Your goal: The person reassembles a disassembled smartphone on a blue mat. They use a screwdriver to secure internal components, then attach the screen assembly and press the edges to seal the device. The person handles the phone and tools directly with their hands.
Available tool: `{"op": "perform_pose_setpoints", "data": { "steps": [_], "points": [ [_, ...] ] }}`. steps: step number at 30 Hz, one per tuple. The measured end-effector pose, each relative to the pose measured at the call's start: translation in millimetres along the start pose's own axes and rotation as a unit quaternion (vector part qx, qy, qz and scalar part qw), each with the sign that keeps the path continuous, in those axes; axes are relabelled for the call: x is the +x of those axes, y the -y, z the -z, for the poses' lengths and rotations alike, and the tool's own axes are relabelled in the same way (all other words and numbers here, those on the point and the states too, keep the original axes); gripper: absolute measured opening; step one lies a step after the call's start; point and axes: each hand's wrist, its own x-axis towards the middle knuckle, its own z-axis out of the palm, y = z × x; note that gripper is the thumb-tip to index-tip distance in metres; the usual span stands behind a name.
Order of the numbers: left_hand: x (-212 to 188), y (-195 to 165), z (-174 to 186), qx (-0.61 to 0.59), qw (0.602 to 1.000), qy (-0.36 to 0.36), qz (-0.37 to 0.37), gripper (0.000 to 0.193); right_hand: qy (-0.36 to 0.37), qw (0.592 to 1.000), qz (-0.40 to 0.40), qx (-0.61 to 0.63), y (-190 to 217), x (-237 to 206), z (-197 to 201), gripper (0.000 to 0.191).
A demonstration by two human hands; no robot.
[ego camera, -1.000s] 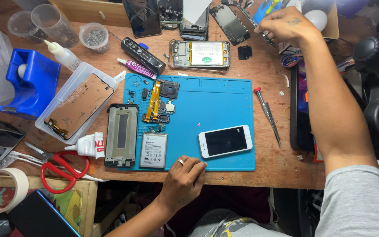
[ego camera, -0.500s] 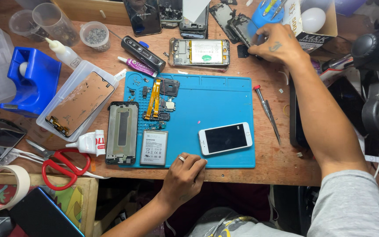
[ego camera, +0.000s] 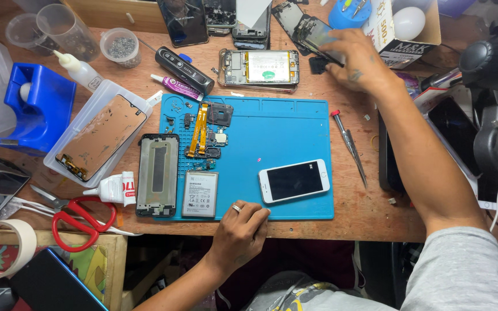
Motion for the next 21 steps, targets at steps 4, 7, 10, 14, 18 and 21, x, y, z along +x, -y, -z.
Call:
{"op": "perform_pose_setpoints", "data": {
  "steps": [4,7,10,14,18,21],
  "points": [
    [1.4,-1.0,-0.2,0.004,1.0,0.002,-0.002,0.014,0.04,0.998,0.028,-0.033,5.7,4.1,0.8,0.042],
    [1.4,-1.0,0.9,-0.001,1.0,0.008,0.004,0.014,0.045,0.998,0.026,-0.022,3.1,8.1,-1.8,0.036],
    [1.5,0.0,0.9,0.0,1.0,0.005,-0.003,0.015,0.024,0.999,0.039,0.003,-3.9,9.6,-4.5,0.026],
    [1.5,0.1,1.1,-0.002,1.0,0.008,0.002,0.015,-0.025,0.998,-0.021,0.056,-7.9,7.8,-5.4,0.011],
    [1.9,-0.5,1.7,-0.004,1.0,0.003,-0.001,0.015,-0.061,0.995,-0.045,0.059,-3.5,5.3,-5.4,0.01],
    [2.0,0.5,1.0,-0.002,1.0,0.006,0.002,0.014,-0.103,0.992,-0.06,0.042,-2.1,0.4,-4.8,0.009]
  ]
}}
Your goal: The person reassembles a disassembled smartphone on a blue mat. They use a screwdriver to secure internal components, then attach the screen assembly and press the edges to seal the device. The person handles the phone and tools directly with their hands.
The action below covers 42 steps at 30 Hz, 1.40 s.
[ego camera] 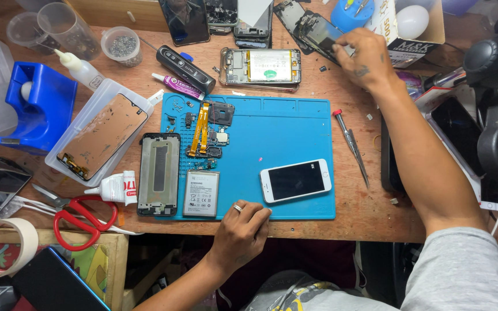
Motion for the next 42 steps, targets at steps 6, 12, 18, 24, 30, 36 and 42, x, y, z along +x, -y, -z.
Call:
{"op": "perform_pose_setpoints", "data": {
  "steps": [6,12,18,24,30,36,42],
  "points": [
    [-0.4,-0.4,-1.1,0.002,1.0,-0.001,-0.001,0.016,-0.05,0.989,0.061,-0.126,-12.5,-15.0,7.9,0.004],
    [0.1,-0.2,-1.4,0.002,1.0,-0.002,-0.003,0.015,0.02,0.993,0.02,-0.117,0.1,-12.4,2.6,0.008],
    [-2.2,1.5,-1.4,0.003,1.0,0.002,-0.002,0.015,0.108,0.992,0.06,0.028,47.8,13.1,2.4,0.05],
    [-0.4,0.1,3.6,-0.015,1.0,-0.007,-0.001,0.017,0.195,0.975,0.107,0.023,87.5,44.3,-12.3,0.074],
    [0.4,-1.4,10.0,-0.029,1.0,-0.008,0.003,0.017,0.238,0.965,0.107,0.02,102.1,60.2,-25.1,0.07],
    [-1.0,-0.1,11.8,-0.032,0.999,-0.011,0.002,0.016,0.277,0.956,0.094,-0.016,109.1,64.2,-25.8,0.072],
    [-1.9,-0.2,10.7,-0.028,1.0,-0.011,0.002,0.013,0.258,0.962,0.084,0.021,112.5,62.3,-35.8,0.098]
  ]
}}
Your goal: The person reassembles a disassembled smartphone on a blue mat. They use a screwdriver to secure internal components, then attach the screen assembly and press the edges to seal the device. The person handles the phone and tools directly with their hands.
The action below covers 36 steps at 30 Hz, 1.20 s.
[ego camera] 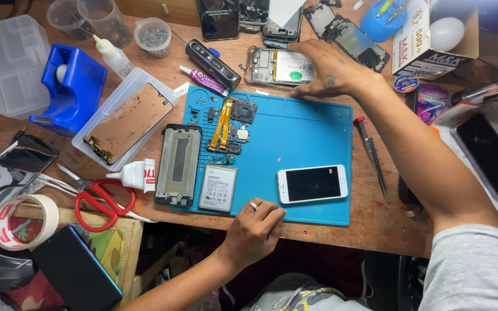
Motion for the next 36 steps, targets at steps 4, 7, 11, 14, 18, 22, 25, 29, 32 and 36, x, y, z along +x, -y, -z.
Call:
{"op": "perform_pose_setpoints", "data": {
  "steps": [4,7,11,14,18,22,25,29,32,36],
  "points": [
    [-0.7,1.0,-0.3,0.0,1.0,0.001,0.0,0.01,0.005,0.999,-0.026,0.039,-8.9,1.0,1.4,0.09],
    [-1.4,1.9,-0.3,-0.003,1.0,-0.006,-0.003,0.011,0.026,0.999,-0.034,0.029,-15.8,-0.4,3.9,0.084],
    [-1.6,2.2,-0.7,-0.003,1.0,-0.002,0.0,0.012,0.022,1.0,0.009,0.013,-18.5,-3.5,4.4,0.081],
    [-0.8,1.5,-0.9,-0.001,1.0,-0.001,0.0,0.012,0.016,0.999,0.023,-0.032,-16.8,-2.9,5.5,0.082],
    [0.4,0.6,-0.8,0.002,1.0,-0.001,-0.001,0.012,0.042,0.998,-0.004,-0.035,-12.7,-1.2,11.2,0.086],
    [-0.4,0.0,0.0,-0.003,1.0,-0.004,-0.007,0.014,0.046,0.998,0.003,-0.048,-5.2,2.1,15.8,0.091],
    [-1.5,-1.3,0.9,0.003,1.0,-0.009,-0.011,0.014,0.037,0.999,0.014,-0.029,1.3,2.6,22.1,0.093],
    [-1.2,-2.4,-1.1,0.008,1.0,0.003,-0.004,0.011,0.076,0.994,-0.083,-0.008,8.1,1.5,35.8,0.089],
    [-2.9,-2.0,-2.5,0.004,1.0,0.002,-0.007,0.012,0.078,0.99,-0.119,-0.02,11.0,-0.5,44.6,0.089],
    [-3.4,-1.3,-2.8,0.003,1.0,-0.001,-0.01,0.013,0.057,0.991,-0.117,-0.016,6.3,-2.4,55.9,0.083]
  ]
}}
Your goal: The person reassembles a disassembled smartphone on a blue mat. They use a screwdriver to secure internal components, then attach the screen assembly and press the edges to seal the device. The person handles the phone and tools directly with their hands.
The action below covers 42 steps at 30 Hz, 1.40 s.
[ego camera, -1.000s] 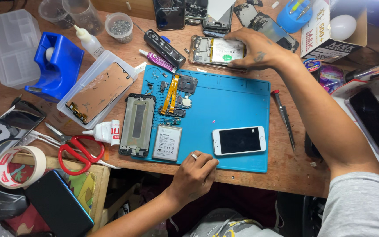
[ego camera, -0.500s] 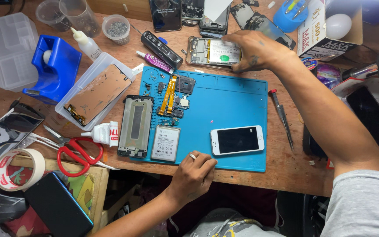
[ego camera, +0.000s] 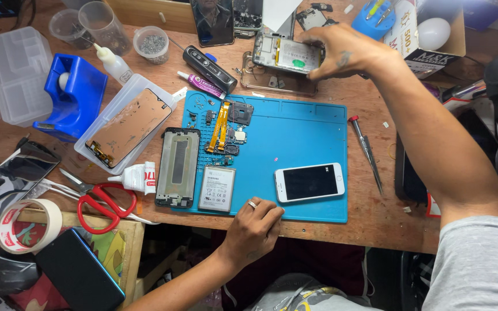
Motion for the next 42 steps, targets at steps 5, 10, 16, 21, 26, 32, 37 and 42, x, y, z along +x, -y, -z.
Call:
{"op": "perform_pose_setpoints", "data": {
  "steps": [5,10,16,21,26,32,37,42],
  "points": [
    [0.7,-0.2,1.1,0.004,1.0,0.002,0.0,0.014,-0.055,0.992,0.101,0.047,-18.2,0.3,13.2,0.078],
    [1.6,-1.0,0.0,0.01,1.0,0.001,-0.002,0.015,-0.069,0.994,0.069,0.041,-34.0,-5.0,16.2,0.079],
    [2.3,-1.6,-1.4,0.012,1.0,0.001,0.003,0.015,-0.069,0.995,0.062,0.042,-44.9,-9.3,13.6,0.08],
    [2.9,-1.6,-2.8,0.006,1.0,0.009,0.01,0.015,-0.086,0.992,0.071,0.059,-52.5,-10.1,15.2,0.079],
    [4.6,-1.7,-2.9,0.008,1.0,0.007,0.01,0.016,-0.101,0.99,0.079,0.064,-57.9,-9.1,18.9,0.079],
    [6.6,-1.8,-3.0,0.005,1.0,0.001,0.014,0.017,-0.092,0.992,0.056,0.072,-64.5,-11.1,17.1,0.082],
    [8.3,-0.9,-3.4,0.0,1.0,0.01,0.02,0.016,-0.097,0.991,0.068,0.067,-69.6,-11.5,19.3,0.084],
    [10.4,-0.3,-3.4,0.001,1.0,0.006,0.024,0.015,-0.098,0.992,0.055,0.057,-66.6,-13.1,20.2,0.084]
  ]
}}
